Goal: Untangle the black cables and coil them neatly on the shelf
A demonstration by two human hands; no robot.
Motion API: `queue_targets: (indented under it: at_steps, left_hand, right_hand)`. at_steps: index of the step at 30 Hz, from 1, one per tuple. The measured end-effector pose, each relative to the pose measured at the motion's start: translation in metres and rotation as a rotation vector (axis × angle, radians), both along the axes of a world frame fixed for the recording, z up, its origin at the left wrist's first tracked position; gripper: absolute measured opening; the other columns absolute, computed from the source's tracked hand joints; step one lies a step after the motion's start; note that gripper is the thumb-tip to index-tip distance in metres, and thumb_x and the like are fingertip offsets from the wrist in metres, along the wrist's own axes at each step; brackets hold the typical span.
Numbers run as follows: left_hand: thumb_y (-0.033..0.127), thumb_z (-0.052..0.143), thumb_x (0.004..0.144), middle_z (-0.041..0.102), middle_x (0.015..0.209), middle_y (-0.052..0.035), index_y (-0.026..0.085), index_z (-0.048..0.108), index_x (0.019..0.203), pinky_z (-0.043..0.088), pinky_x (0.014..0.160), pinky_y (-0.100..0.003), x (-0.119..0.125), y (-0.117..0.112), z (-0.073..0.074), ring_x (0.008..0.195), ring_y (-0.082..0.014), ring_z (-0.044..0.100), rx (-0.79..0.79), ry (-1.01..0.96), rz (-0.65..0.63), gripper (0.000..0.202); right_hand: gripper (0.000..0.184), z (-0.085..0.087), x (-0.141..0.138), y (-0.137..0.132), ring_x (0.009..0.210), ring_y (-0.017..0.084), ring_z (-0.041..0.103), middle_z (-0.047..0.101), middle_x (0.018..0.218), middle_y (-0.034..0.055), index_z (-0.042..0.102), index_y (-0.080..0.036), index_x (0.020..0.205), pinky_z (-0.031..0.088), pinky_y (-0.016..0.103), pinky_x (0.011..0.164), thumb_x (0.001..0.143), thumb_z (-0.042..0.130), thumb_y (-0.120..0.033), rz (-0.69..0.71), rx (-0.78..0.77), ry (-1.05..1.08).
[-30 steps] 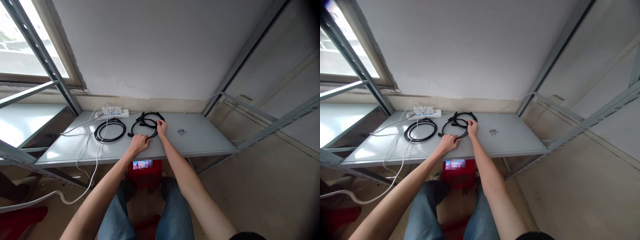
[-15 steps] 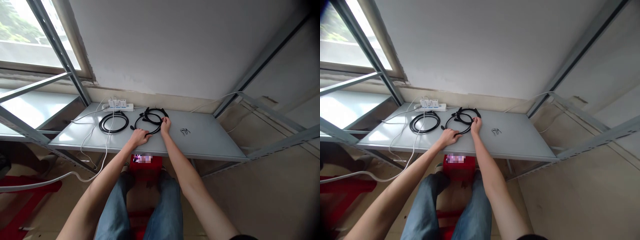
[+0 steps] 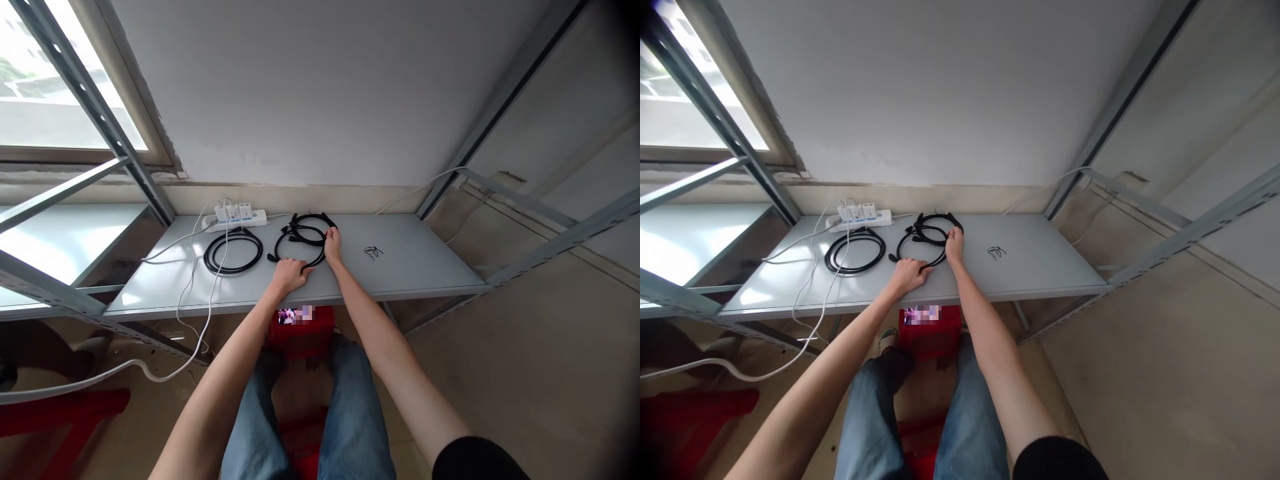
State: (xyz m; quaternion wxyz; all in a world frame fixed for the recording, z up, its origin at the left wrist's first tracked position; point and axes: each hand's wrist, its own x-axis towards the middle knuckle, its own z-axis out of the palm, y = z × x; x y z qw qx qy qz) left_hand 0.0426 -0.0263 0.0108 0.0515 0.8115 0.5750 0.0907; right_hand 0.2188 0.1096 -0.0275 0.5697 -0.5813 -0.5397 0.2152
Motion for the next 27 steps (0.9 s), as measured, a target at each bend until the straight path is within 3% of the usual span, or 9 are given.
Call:
queue_targets:
  at_steps: [5,11,14,22,27]
  left_hand:
    - [0.052,0.044,0.112,0.083,0.111,-0.0189,0.021,0.084,0.116,0.052,0.095,-0.041,-0.001,0.0,0.0,0.113,-0.0359,0.077,0.002,-0.007,-0.009,0.051]
    - [0.052,0.044,0.113,0.083,0.11,-0.0175,0.02,0.083,0.116,0.052,0.093,-0.04,0.0,0.002,-0.002,0.111,-0.0346,0.078,0.04,0.014,-0.021,0.051]
    - [0.052,0.044,0.113,0.083,0.109,-0.0178,0.019,0.083,0.115,0.052,0.092,-0.04,0.0,0.001,-0.003,0.11,-0.0347,0.078,0.049,0.018,-0.024,0.051]
    - [0.05,0.046,0.113,0.083,0.102,-0.0187,0.019,0.084,0.103,0.05,0.094,-0.04,0.001,-0.002,-0.002,0.105,-0.0343,0.078,0.056,0.041,-0.045,0.05]
    - [0.048,0.049,0.112,0.084,0.102,-0.0175,0.019,0.084,0.103,0.05,0.094,-0.04,0.001,-0.003,-0.003,0.104,-0.0337,0.078,0.066,0.037,-0.049,0.046]
  right_hand:
    - [0.025,0.003,0.001,-0.003,0.093,0.023,0.061,0.067,0.092,0.0071,0.051,-0.026,0.078,0.051,0.035,0.093,0.1,0.04,-0.031,0.006,0.033,0.032]
    - [0.027,-0.001,0.007,0.002,0.074,0.019,0.054,0.06,0.075,0.0023,0.06,-0.023,0.075,0.044,0.029,0.071,0.093,0.054,-0.043,0.019,0.049,0.403]
    - [0.027,-0.004,0.008,0.004,0.069,0.017,0.048,0.055,0.07,0.0001,0.06,-0.023,0.074,0.038,0.028,0.066,0.091,0.058,-0.044,0.049,0.058,0.484]
    - [0.034,-0.008,0.015,0.0,0.072,0.018,0.044,0.047,0.073,-0.001,0.048,-0.026,0.075,0.037,0.029,0.068,0.094,0.045,-0.054,0.093,0.067,0.256]
    - [0.026,-0.008,0.016,0.001,0.073,0.019,0.045,0.049,0.075,-0.0003,0.047,-0.026,0.074,0.036,0.03,0.071,0.089,0.044,-0.047,0.112,0.052,0.257]
